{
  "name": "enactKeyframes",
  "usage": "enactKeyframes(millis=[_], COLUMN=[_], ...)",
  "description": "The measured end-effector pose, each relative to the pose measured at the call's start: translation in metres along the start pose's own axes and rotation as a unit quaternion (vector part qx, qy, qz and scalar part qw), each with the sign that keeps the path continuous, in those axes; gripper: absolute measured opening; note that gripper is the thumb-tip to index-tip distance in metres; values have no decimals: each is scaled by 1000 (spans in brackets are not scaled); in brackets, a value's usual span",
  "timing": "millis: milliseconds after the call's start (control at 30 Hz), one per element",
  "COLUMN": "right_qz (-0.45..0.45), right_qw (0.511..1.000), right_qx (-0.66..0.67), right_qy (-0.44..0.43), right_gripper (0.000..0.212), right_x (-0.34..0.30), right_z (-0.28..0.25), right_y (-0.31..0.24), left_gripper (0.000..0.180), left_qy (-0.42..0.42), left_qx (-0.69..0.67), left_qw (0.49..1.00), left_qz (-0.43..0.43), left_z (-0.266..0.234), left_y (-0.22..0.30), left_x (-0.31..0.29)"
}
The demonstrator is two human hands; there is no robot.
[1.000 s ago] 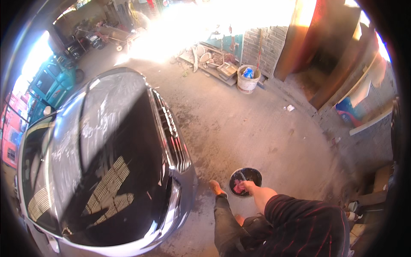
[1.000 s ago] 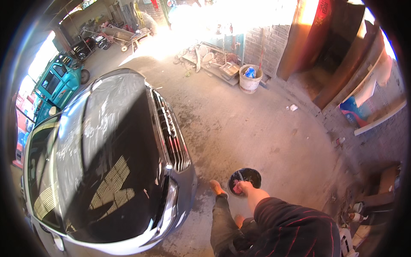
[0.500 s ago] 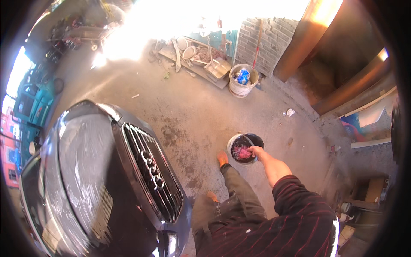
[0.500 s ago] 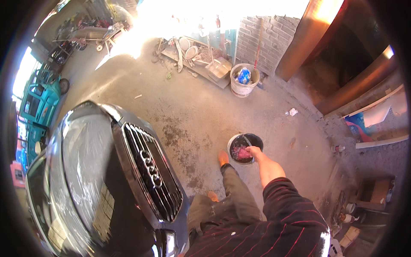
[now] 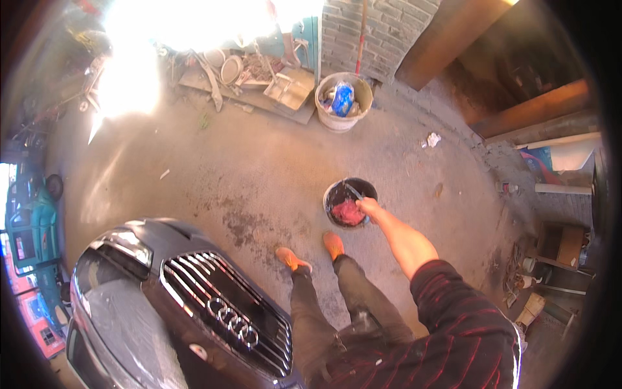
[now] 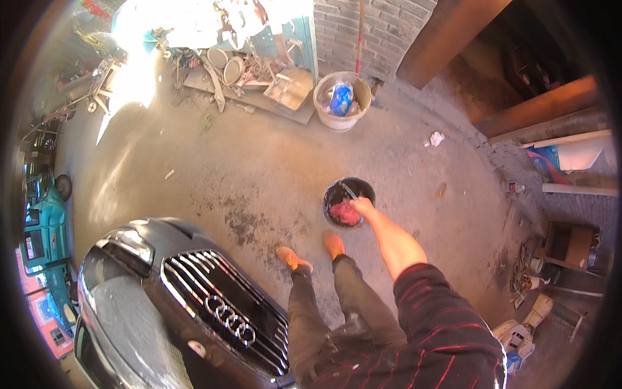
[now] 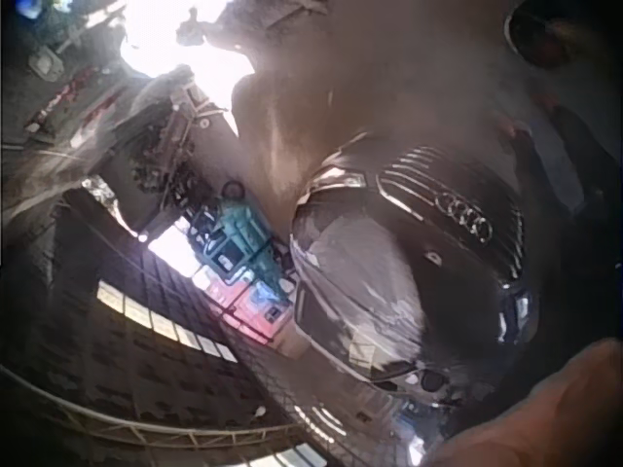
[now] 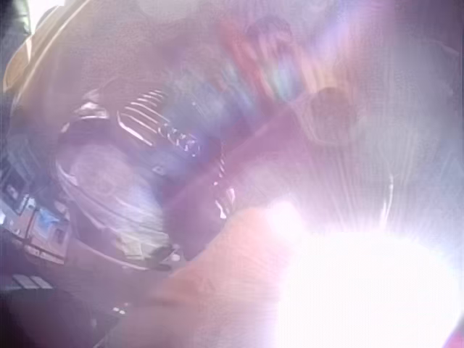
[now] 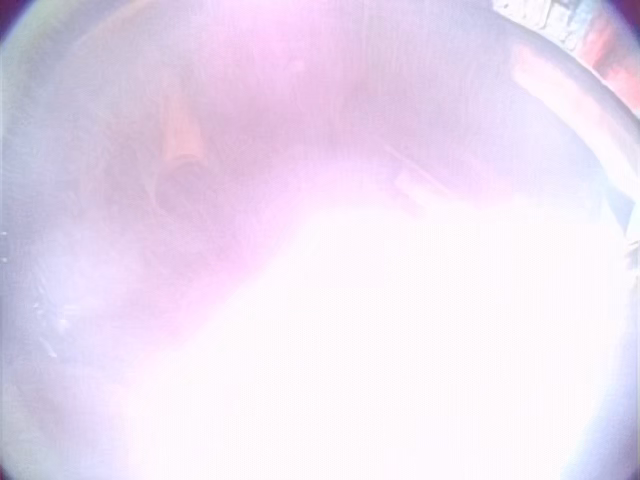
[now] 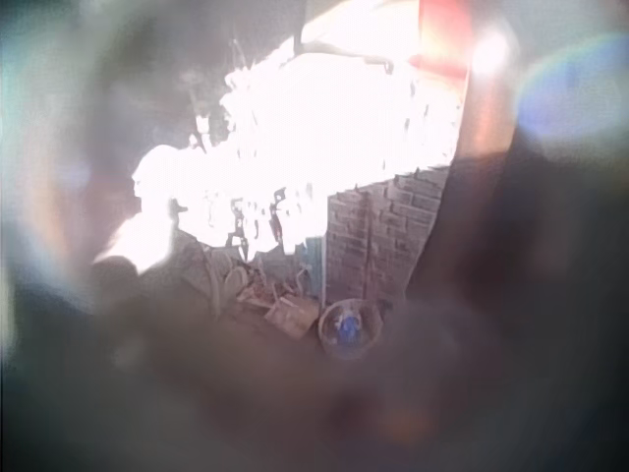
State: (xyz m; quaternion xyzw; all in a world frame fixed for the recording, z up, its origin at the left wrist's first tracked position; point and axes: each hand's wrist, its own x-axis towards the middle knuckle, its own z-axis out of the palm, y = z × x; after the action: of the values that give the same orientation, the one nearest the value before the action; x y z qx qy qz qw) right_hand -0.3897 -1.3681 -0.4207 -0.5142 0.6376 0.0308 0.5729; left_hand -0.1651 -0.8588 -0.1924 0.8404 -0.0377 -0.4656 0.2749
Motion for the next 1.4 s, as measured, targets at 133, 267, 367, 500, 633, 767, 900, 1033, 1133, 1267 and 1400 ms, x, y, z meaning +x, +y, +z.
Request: enactKeyframes(millis=[133, 267, 367, 500, 633, 767, 900, 1033, 1133, 1267, 1400], right_qz=[14, -251, -215, -85, 122, -51, 8, 21, 14, -286, -44], right_qw=[968, 883, 920, 862, 758, 826, 774, 894, 838, 725, 960], right_qx=[-89, -267, -324, -497, -599, -553, -606, -416, -530, -605, -235], right_qy=[233, 294, 43, -49, -226, -99, -182, -167, -130, -165, -147], right_gripper=[22, 39, 60, 89, 89, 59, 61, 43, 47, 49, 31], right_x=[5, -15, -2, 59, 160, 175, 191, 182, 184, 195, 63], right_z=[-25, -14, 33, 106, 101, 130, 127, 105, -9, -71, -23], right_y=[-2, -2, 14, 41, 116, 150, 122, 128, 167, 88, 20], left_gripper=[75, 74, 73, 71, 70, 68, 67, 66, 65, 33, 38], left_qy=[-13, -11, -15, 1, -14, 14, 22, -17, -136, 102, 243], left_qx=[14, 26, 38, 49, 53, 65, 86, 146, 250, 8, -59], left_qw=[999, 994, 988, 979, 970, 953, 938, 921, 927, 979, 957], left_qz=[-47, -109, -146, -198, -237, -296, -335, -361, -246, -176, -144], left_z=[-2, 0, 9, 15, 30, 24, 11, -4, 8, 25, -53], left_y=[-30, -76, -112, -156, -191, -225, -254, -283, -300, -256, -105], left_x=[14, 22, 33, 35, 36, 3, -58, -169, -216, -128, -114])
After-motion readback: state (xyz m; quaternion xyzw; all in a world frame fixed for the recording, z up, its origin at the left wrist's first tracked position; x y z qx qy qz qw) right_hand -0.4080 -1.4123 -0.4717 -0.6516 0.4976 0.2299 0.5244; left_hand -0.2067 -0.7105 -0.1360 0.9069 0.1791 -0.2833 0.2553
